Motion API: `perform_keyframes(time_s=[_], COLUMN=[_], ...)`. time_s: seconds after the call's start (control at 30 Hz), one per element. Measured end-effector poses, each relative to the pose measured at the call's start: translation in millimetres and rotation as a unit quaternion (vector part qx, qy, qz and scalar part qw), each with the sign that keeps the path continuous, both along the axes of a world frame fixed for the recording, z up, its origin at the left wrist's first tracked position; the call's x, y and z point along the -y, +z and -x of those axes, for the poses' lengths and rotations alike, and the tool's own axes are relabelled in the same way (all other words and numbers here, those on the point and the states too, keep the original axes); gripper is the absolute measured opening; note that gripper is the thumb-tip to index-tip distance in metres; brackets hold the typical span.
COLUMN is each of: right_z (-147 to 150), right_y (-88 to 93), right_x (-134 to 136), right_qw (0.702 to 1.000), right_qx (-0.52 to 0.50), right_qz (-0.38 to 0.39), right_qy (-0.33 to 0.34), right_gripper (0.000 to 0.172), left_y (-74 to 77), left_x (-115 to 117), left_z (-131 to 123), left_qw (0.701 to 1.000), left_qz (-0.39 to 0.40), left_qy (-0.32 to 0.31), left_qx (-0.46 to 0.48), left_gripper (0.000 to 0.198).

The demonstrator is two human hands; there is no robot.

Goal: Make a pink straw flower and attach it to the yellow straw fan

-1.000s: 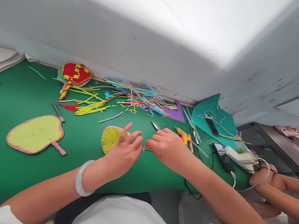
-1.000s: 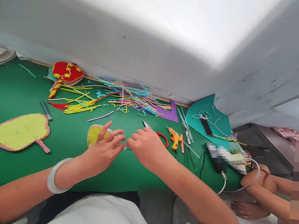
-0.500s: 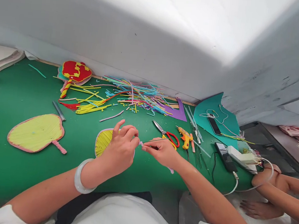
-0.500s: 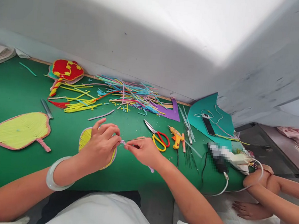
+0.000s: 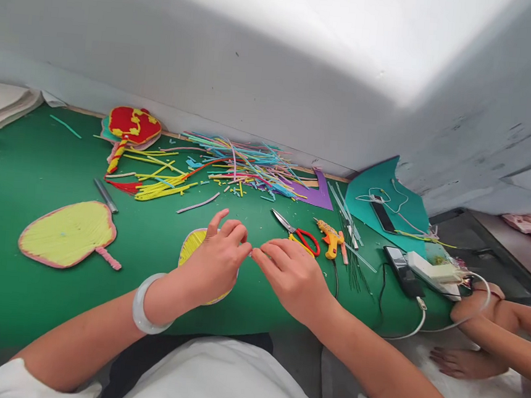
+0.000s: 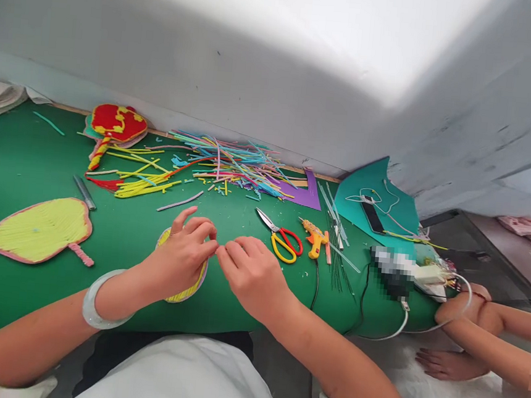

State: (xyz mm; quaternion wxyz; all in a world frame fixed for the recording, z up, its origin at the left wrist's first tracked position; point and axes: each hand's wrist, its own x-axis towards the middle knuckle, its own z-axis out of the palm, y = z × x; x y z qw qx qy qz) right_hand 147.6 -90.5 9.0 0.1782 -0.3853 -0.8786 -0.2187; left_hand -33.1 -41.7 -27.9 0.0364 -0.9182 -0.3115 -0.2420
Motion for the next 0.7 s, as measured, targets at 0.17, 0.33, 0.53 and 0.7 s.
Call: perform_keyframes(time_s=[0.17, 0.33, 0.53, 0.7], right_z=[-4, -8, -24, -42], right_y=[-5.9, -2.4, -1.7, -22.0], right_x=[-6, -15, -35, -46], right_qw=[0.997, 0.953, 0.719, 0.600], right_qx=[-0.032, -0.156, -0.339, -0.369], right_qz=[0.051, 0.234, 0.573, 0.690], right_qy=[-0.052, -0.109, -0.199, -0.165], right_gripper=[0.026, 0.022, 0.018, 0.026], left_y=[-2.3, -4.0, -3.0, -7.0], left_x=[0, -1, -2, 0], left_z=[1, 1, 3, 4], left_qw=[1.000, 0.999, 0.996, 0.997], left_qz=[-0.008, -0.009, 0.018, 0.021], left_qy=[-0.016, -0.032, -0.082, -0.076], left_qx=[-0.002, 0.000, 0.003, 0.026], left_gripper=[0.029, 0.030, 0.030, 0.027])
